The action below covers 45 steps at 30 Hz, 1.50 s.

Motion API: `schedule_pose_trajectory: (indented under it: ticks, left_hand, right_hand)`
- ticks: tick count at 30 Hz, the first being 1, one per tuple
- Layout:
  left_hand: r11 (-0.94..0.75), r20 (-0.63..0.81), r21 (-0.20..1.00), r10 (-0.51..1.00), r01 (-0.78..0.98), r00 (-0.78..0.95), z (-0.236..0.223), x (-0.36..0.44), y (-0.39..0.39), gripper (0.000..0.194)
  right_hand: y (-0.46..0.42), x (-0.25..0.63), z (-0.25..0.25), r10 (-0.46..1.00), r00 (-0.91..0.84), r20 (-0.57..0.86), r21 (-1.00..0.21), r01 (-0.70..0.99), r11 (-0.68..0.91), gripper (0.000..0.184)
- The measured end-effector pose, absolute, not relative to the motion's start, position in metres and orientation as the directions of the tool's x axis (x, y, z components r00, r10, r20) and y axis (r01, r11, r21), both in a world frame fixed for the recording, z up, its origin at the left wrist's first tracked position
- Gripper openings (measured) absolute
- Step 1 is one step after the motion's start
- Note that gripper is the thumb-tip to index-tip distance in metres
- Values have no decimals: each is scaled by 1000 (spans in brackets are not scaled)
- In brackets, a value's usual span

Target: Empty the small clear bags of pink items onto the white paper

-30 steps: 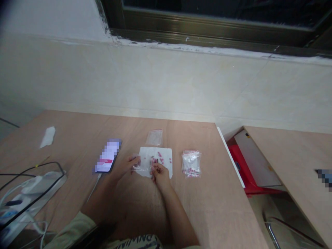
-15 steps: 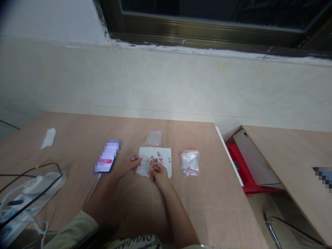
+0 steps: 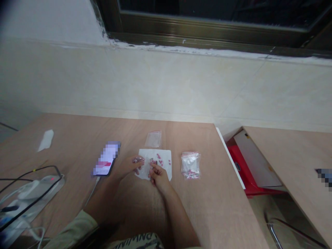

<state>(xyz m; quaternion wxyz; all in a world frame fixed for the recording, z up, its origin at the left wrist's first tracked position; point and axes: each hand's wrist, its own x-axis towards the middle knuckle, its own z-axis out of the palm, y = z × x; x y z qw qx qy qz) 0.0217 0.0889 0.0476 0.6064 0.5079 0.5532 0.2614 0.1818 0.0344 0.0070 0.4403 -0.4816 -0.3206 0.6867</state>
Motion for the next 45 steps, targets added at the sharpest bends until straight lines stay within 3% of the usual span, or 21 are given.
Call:
schedule_pose_trajectory:
  ticks: [7,12,17,22,31,36,41,45]
  left_hand:
    - [313,-320,944,946,107,58,51,22,72,36]
    - [308,-307,951,950,-8,63,56,15,52,37]
    - [229,-246,965,961,129,130,70,1,53,31]
    - [180,-230,963,938,202,260,86,5,62,23]
    - [207,-249,963,928,172,279,91,4,58,25]
    - [179,-240,962,913,205,330,87,1,58,22]
    - [91,-168,967,928,237,332,84,2,53,20]
    - [56,-177,947,913,317,367,95,7,45,21]
  right_hand:
    - [30,175,25,915,-55,-399,-851,-349,-392,45]
    - [28,179,37,945,24,-325,-931,-185,-315,34]
    - [27,187,63,993,48,-105,-992,58,-108,20]
    - [29,187,86,999,44,-6,-981,194,-14,17]
    - [33,186,64,990,27,-138,-990,-11,-138,25]
    - [28,185,70,992,52,-112,-993,23,-113,25]
    - [23,178,70,988,-52,-148,-986,-76,-151,26]
    - [20,174,66,989,13,-148,-987,-58,-147,26]
